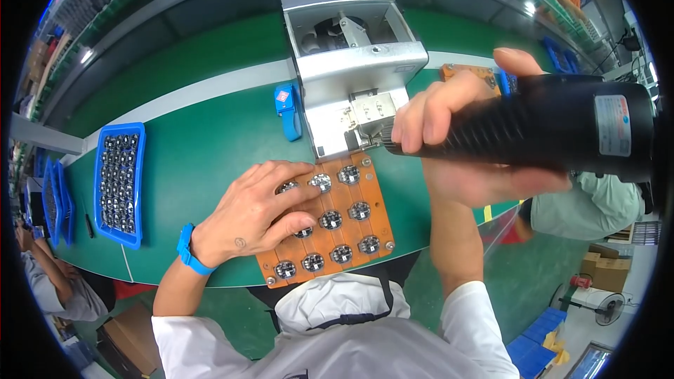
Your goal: The person assembles electronic components onto a mounting board by securing them with an electric screwdriver.
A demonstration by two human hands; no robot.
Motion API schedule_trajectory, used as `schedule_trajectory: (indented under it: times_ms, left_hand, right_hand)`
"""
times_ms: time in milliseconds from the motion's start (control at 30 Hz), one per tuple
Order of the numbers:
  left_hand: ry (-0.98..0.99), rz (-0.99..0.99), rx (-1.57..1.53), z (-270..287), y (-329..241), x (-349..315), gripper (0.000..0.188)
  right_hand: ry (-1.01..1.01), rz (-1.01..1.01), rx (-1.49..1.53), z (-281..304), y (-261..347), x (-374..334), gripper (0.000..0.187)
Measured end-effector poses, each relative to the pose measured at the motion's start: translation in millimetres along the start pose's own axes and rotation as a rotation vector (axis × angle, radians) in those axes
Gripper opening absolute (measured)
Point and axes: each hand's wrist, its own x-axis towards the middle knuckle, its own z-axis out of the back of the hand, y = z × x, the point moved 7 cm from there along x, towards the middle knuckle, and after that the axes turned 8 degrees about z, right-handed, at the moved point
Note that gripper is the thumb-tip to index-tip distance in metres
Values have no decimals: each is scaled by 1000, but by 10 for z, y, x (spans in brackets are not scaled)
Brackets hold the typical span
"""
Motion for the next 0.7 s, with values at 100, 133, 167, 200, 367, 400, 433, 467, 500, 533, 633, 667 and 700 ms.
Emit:
schedule_trajectory:
  times_ms: [100, 133, 167, 200, 367, 400, 433, 467, 500, 533, 633, 667, 700]
  left_hand:
    - [6, 0, -1, -3, -10, 2, 41]
    - [10, 2, -1, -4, -11, 4, 41]
    - [9, 1, -1, -4, -15, 7, 41]
    - [9, 0, 2, -2, -15, 1, 41]
    - [13, 9, 13, 15, -26, -14, 41]
    - [25, 17, 8, 18, -23, -10, 42]
    - [36, 26, 2, 19, -18, -8, 43]
    - [29, 29, 5, 18, -14, -5, 43]
    - [30, 25, 16, 1, -14, -9, 44]
    - [31, 21, 26, -10, -14, -15, 44]
    - [38, 28, 25, 0, -21, -35, 45]
    - [46, 35, 30, 2, -25, -39, 46]
    - [44, 39, 28, 4, -32, -34, 46]
  right_hand:
    - [24, 28, -11, -9, -5, -14, 112]
    - [48, 43, 13, -25, -1, -14, 112]
    - [49, 44, 12, -32, 9, -8, 112]
    - [56, -6, -34, -53, -16, -1, 113]
    - [99, -257, -271, -191, -65, 57, 116]
    - [110, -304, -317, -208, -84, 63, 116]
    - [122, -352, -363, -218, -114, 59, 117]
    - [-19, -231, -272, -174, -139, 13, 116]
    - [-27, -286, -309, -179, -154, 32, 115]
    - [-34, -341, -345, -186, -167, 54, 113]
    - [-16, -377, -373, -194, -191, 68, 109]
    - [-30, -373, -299, -184, -226, 19, 106]
    - [-32, -360, -219, -182, -250, -27, 104]
